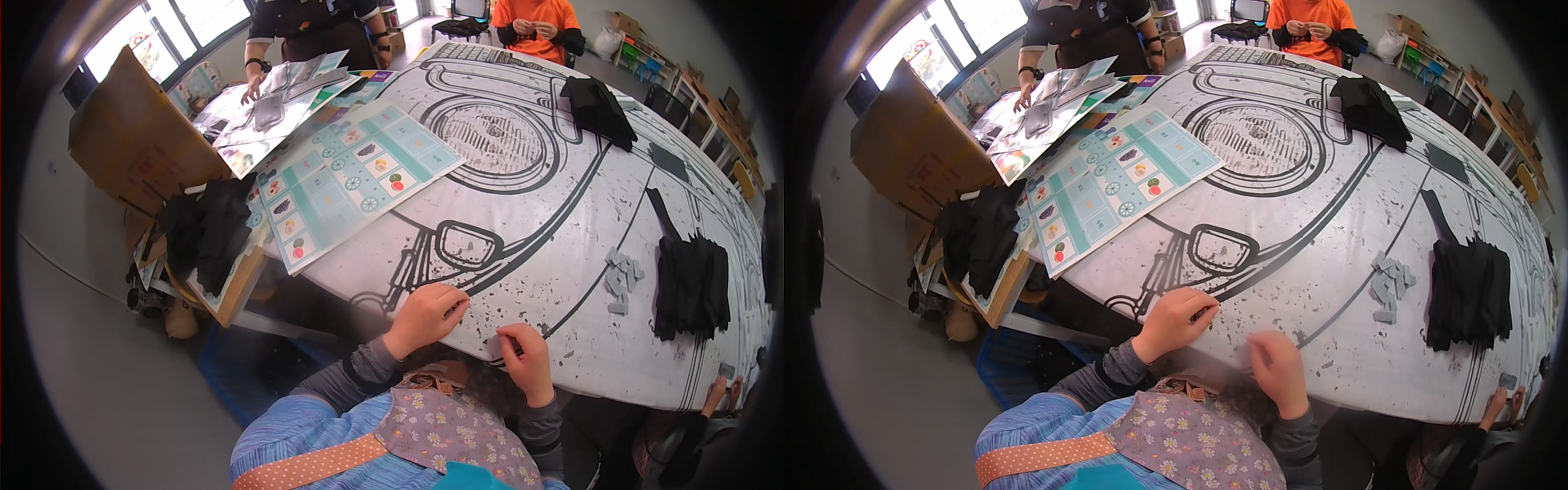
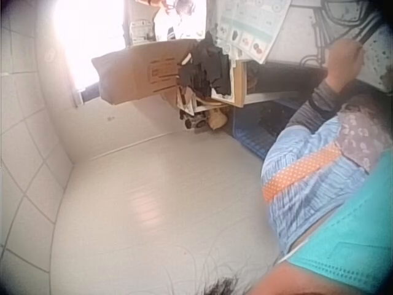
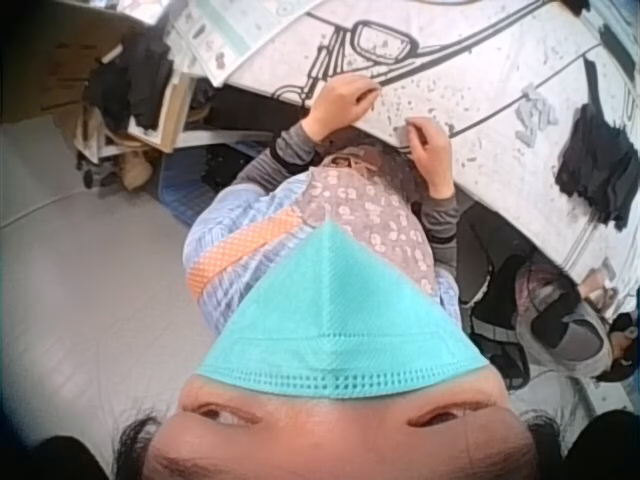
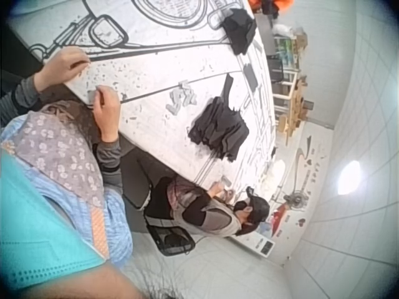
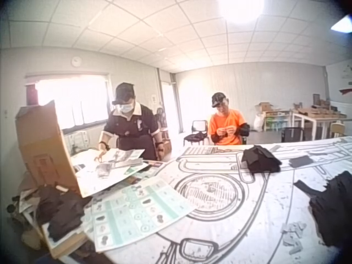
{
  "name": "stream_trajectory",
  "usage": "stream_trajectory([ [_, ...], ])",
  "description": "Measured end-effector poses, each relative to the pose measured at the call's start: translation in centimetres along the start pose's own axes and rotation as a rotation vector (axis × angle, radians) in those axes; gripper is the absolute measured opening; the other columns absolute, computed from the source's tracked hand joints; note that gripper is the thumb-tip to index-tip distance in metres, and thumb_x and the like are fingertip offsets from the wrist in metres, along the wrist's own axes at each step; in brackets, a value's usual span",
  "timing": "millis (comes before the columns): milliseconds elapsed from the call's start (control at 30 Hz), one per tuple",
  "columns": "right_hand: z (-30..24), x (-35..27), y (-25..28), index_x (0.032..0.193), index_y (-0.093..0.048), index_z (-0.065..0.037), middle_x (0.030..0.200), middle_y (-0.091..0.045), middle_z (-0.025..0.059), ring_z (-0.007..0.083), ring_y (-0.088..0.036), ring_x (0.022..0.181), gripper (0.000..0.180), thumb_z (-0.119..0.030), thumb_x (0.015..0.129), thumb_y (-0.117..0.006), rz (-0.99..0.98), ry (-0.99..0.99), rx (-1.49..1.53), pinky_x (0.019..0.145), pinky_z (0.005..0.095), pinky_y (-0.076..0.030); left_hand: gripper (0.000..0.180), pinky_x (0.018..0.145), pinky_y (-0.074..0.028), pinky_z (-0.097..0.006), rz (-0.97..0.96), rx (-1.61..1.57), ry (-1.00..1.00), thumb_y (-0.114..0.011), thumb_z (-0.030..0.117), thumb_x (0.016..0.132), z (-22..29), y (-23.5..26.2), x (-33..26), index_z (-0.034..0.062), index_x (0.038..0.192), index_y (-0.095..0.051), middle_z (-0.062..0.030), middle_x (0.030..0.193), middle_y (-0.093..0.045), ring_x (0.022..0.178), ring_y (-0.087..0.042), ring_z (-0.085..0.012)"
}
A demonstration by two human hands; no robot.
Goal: Organizing and attaching small adhesive strips to grey cushioned shoe components on a sorting mat.
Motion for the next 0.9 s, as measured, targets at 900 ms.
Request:
stream_trajectory([
  [900,0.2,0.1,0.3,0.099,-0.067,-0.002,0.094,-0.068,0.0154,0.0330,-0.067,0.087,0.013,0.001,0.087,-0.063,-0.002,-0.025,0.027,0.077,0.0374,-0.052,0.014,0.084,-0.053,-0.029,0.192,-0.966,0.697,-0.063,0.011,0.097,-9.6,1.9,-1.5,0.0017,0.107,-0.067,-0.0057,0.097,-0.069,0.092,-0.065,-0.0118],
])
Point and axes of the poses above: each hand's wrist, its own x-axis towards the middle knuckle, its own y-axis out of the back of the hand, z = x × y, the point moved 10 cm from there along x, towards the middle knuckle
